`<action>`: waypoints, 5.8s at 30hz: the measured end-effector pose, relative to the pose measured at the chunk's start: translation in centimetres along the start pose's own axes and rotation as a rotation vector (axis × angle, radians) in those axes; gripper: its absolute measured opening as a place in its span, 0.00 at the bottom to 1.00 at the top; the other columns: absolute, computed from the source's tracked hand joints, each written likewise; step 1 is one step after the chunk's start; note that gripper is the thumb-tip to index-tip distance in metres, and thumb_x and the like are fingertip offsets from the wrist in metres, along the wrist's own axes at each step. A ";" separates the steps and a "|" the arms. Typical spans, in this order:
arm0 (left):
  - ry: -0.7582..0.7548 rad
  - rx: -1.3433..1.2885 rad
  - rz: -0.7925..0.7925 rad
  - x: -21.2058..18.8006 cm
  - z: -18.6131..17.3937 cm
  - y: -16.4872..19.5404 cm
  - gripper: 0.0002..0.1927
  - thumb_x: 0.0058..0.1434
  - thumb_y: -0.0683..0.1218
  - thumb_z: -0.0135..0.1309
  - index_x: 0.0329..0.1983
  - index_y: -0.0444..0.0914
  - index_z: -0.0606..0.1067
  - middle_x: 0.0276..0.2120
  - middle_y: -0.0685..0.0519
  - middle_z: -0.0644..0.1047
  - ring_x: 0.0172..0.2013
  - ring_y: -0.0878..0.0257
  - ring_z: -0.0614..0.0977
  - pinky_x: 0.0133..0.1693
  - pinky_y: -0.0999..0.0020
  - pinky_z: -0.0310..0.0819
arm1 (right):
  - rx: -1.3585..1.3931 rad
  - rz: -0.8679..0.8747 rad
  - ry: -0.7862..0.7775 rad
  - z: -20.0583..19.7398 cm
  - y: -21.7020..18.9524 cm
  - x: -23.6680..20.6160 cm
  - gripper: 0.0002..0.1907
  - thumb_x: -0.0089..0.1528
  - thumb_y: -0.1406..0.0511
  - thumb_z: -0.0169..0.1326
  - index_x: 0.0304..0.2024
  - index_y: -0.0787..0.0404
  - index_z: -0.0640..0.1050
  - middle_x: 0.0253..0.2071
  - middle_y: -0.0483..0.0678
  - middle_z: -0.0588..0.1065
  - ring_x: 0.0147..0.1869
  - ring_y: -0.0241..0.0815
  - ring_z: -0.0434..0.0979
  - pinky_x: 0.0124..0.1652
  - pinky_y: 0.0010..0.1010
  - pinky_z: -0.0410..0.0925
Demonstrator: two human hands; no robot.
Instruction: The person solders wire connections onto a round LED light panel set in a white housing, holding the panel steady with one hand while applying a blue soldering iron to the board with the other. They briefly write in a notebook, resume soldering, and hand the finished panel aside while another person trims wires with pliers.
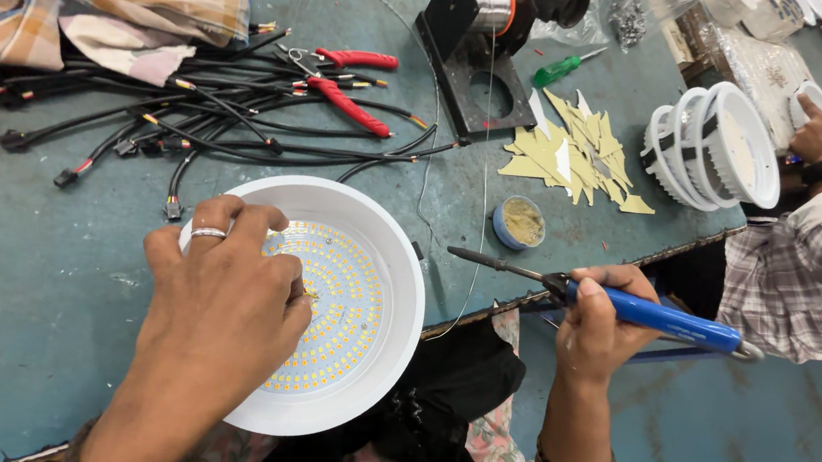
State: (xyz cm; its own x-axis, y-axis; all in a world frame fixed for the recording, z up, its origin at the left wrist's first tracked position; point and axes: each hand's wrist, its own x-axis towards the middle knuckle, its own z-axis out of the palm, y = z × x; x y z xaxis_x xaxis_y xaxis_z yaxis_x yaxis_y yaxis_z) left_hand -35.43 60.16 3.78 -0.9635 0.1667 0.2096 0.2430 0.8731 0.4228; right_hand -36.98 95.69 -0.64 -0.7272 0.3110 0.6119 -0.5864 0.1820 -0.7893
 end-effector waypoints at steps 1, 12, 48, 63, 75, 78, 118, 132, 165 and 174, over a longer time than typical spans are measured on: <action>0.004 0.009 0.001 0.0 0.1 0.0 0.10 0.44 0.48 0.62 0.29 0.40 0.86 0.55 0.50 0.76 0.62 0.48 0.67 0.50 0.39 0.56 | -0.006 0.003 0.003 -0.1 0.1 0.0 0.06 0.60 0.72 0.54 0.36 0.72 0.74 0.29 0.50 0.74 0.21 0.27 0.63 0.26 0.18 0.57; 0.016 -0.004 0.013 0.5 0.5 -0.1 0.10 0.44 0.48 0.61 0.28 0.40 0.85 0.55 0.50 0.76 0.59 0.49 0.69 0.50 0.40 0.57 | -0.030 -0.006 -0.016 -0.2 0.9 -0.2 0.07 0.59 0.71 0.56 0.36 0.70 0.73 0.32 0.50 0.75 0.20 0.26 0.61 0.24 0.17 0.55; 0.011 0.007 0.028 0.1 0.1 -0.3 0.09 0.44 0.47 0.62 0.28 0.40 0.85 0.55 0.48 0.76 0.62 0.47 0.68 0.48 0.38 0.58 | -0.133 0.012 -0.100 1.8 1.6 1.9 0.05 0.63 0.72 0.56 0.37 0.72 0.76 0.28 0.46 0.73 0.23 0.28 0.66 0.25 0.18 0.60; 0.037 0.006 0.038 0.1 0.7 -0.4 0.10 0.44 0.47 0.62 0.29 0.40 0.85 0.54 0.49 0.76 0.59 0.50 0.68 0.48 0.39 0.58 | -0.103 -0.015 -0.091 1.0 -0.5 1.5 0.08 0.60 0.69 0.56 0.35 0.72 0.74 0.30 0.49 0.73 0.18 0.26 0.62 0.23 0.18 0.56; 0.066 -0.007 0.054 0.1 0.7 -0.5 0.10 0.43 0.48 0.63 0.28 0.39 0.85 0.53 0.48 0.76 0.59 0.49 0.67 0.48 0.38 0.57 | -0.089 0.003 -0.103 1.0 0.4 1.4 0.08 0.61 0.70 0.57 0.38 0.71 0.74 0.32 0.50 0.75 0.22 0.28 0.64 0.23 0.18 0.58; 0.069 -0.007 0.055 0.1 0.8 -0.5 0.11 0.43 0.48 0.63 0.28 0.39 0.85 0.53 0.48 0.76 0.59 0.49 0.67 0.48 0.38 0.57 | -0.097 0.003 -0.103 1.1 0.5 1.3 0.07 0.61 0.71 0.57 0.38 0.71 0.74 0.33 0.51 0.76 0.23 0.29 0.65 0.24 0.18 0.60; 0.138 0.071 0.111 -0.7 1.1 1.0 0.05 0.42 0.43 0.61 0.21 0.37 0.82 0.48 0.45 0.75 0.59 0.47 0.69 0.48 0.43 0.58 | 0.024 0.008 -0.287 4.6 -4.9 -1.7 0.12 0.60 0.67 0.62 0.38 0.71 0.75 0.32 0.54 0.75 0.29 0.37 0.74 0.34 0.23 0.69; 0.190 0.075 0.128 -0.9 1.3 1.2 0.03 0.46 0.43 0.60 0.22 0.38 0.82 0.47 0.45 0.75 0.59 0.47 0.70 0.49 0.43 0.58 | -0.135 -0.011 -0.550 6.8 -5.8 -1.3 0.12 0.62 0.66 0.63 0.33 0.71 0.77 0.29 0.51 0.78 0.23 0.31 0.73 0.28 0.18 0.67; 0.195 0.096 0.124 -1.2 1.0 1.7 0.02 0.47 0.41 0.60 0.22 0.39 0.81 0.46 0.46 0.76 0.58 0.49 0.71 0.48 0.45 0.58 | -0.164 0.008 -0.575 7.5 -6.7 -0.4 0.10 0.61 0.68 0.62 0.34 0.70 0.77 0.30 0.51 0.78 0.23 0.28 0.71 0.26 0.16 0.63; 0.152 0.079 0.115 -0.9 0.8 1.7 0.02 0.44 0.42 0.60 0.21 0.38 0.81 0.46 0.45 0.76 0.58 0.48 0.70 0.47 0.43 0.58 | -0.235 -0.027 -0.649 7.6 -6.9 0.3 0.08 0.61 0.68 0.61 0.34 0.70 0.78 0.28 0.49 0.78 0.24 0.30 0.72 0.28 0.17 0.64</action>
State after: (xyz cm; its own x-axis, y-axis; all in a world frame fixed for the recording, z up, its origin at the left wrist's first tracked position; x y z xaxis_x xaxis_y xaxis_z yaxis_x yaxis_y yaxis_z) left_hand -34.21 61.84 3.60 -0.9001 0.2017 0.3861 0.3355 0.8863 0.3192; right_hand -35.84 87.44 5.36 -0.8227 -0.3046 0.4800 -0.5679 0.4022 -0.7181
